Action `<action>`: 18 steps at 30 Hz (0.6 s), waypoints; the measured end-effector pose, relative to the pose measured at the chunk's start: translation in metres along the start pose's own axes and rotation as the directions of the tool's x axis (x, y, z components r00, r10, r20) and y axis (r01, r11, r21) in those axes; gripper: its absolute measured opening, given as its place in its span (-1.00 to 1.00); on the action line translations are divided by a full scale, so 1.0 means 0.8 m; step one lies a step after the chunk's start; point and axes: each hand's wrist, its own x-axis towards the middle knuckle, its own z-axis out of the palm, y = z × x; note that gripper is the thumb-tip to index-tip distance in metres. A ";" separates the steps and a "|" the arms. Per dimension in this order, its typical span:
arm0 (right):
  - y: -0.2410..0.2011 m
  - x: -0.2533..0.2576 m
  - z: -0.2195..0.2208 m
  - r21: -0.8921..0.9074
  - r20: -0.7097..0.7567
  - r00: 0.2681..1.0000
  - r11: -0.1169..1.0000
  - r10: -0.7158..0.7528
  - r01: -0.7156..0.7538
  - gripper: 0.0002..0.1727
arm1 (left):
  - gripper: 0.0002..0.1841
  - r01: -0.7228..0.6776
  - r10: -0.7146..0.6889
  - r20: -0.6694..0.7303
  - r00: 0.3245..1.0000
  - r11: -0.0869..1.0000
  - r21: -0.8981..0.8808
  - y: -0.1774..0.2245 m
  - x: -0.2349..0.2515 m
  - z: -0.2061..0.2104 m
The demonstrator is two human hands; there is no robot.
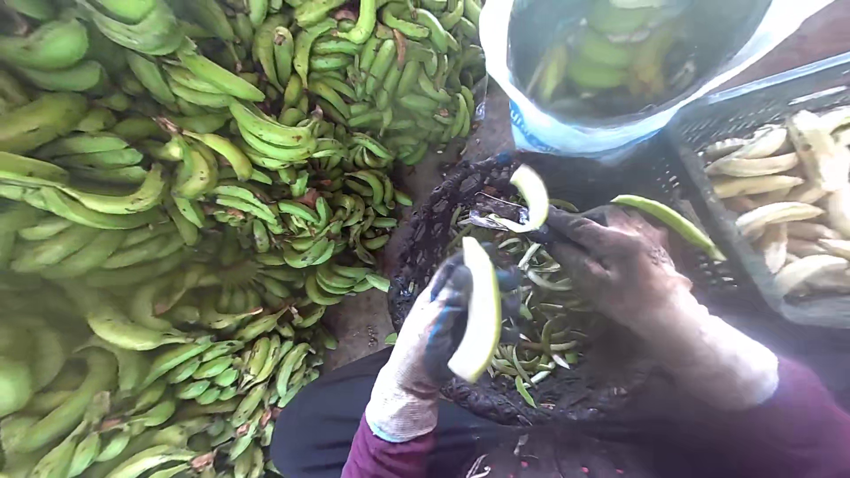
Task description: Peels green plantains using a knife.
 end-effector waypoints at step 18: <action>-0.038 -0.056 0.046 0.068 -0.123 0.988 0.992 -0.099 0.108 -0.60 | -0.46 -0.161 0.074 -0.249 0.966 0.923 -0.351 0.008 0.009 -0.003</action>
